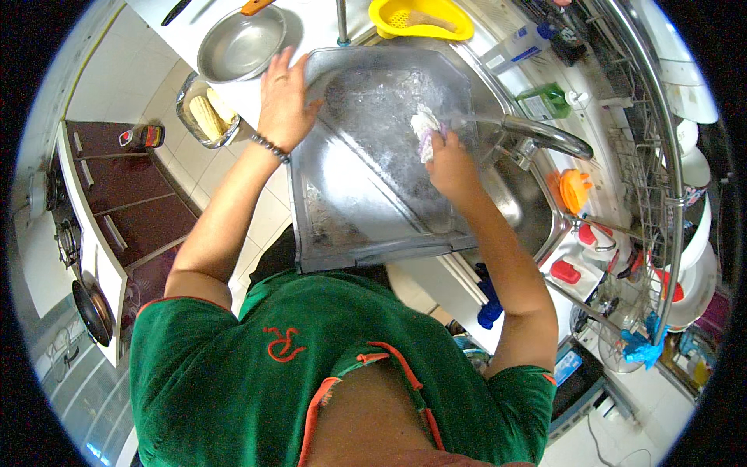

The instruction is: The person washes a transparent plastic drawer and a small rectangular plastic piece from a dishwasher. They scrub both items with a cloth under running water at the kitchen sink, rinse them, and wipe them dry before placing them aside.

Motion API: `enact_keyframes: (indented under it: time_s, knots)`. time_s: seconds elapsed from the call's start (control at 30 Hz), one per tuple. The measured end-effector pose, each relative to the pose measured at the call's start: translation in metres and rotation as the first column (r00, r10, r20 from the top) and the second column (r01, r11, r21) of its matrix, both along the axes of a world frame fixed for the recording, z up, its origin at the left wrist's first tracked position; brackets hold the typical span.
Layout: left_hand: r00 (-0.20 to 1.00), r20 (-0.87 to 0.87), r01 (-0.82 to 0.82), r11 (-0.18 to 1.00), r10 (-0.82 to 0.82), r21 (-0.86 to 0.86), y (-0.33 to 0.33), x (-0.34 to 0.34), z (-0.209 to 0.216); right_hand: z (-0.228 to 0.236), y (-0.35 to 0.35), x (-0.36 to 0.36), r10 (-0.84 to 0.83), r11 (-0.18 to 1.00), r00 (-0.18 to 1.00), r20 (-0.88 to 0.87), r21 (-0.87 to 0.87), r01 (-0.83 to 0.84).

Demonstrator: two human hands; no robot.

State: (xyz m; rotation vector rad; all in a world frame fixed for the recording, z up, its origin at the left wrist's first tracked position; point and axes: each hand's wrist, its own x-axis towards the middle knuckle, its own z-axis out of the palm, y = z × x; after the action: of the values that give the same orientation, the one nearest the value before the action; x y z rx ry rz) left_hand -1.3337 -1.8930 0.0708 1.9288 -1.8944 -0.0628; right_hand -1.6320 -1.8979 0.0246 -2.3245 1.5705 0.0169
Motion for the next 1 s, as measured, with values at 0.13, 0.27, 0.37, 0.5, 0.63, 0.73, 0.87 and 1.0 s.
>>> enact_keyframes:
  time_s: [0.13,0.27,0.37,0.5,0.63,0.73,0.87,1.0]
  knots:
    - [0.794,-0.561,-0.138,0.968,0.235,0.209,0.024,0.025,-0.061,-0.044,-0.031,0.026,0.035,0.994,0.988,-0.15,0.106,-0.019]
    - [0.578,-0.787,-0.154,0.976,0.217,0.156,0.019,0.009,-0.06,-0.07,-0.058,0.087,0.103,0.991,0.989,-0.103,-0.075,-0.111]
    - [0.54,-0.816,-0.159,0.976,0.209,0.146,0.011,0.014,-0.061,-0.071,-0.025,0.13,0.27,0.963,0.963,-0.013,-0.017,-0.27]
    - [0.582,-0.798,-0.145,0.985,0.159,0.091,0.009,0.037,-0.079,-0.028,0.014,0.077,0.691,0.716,0.723,0.031,0.115,-0.689]
    - [0.589,-0.799,-0.098,0.992,0.121,0.078,0.001,0.032,-0.083,-0.076,-0.031,0.02,0.321,0.945,0.939,-0.126,-0.022,-0.326]
    - [0.564,-0.818,-0.064,0.994,0.109,0.089,-0.003,0.027,-0.074,-0.053,-0.054,0.096,0.176,0.984,0.966,-0.19,0.01,-0.177]
    - [0.505,-0.851,-0.053,0.99,0.14,0.132,-0.002,0.022,-0.064,-0.066,-0.018,0.15,0.437,0.882,0.894,-0.101,-0.147,-0.447]
    - [0.44,-0.892,-0.038,0.994,0.105,0.099,0.002,0.026,-0.053,-0.036,0.009,0.097,0.771,0.627,0.624,0.128,0.022,-0.779]
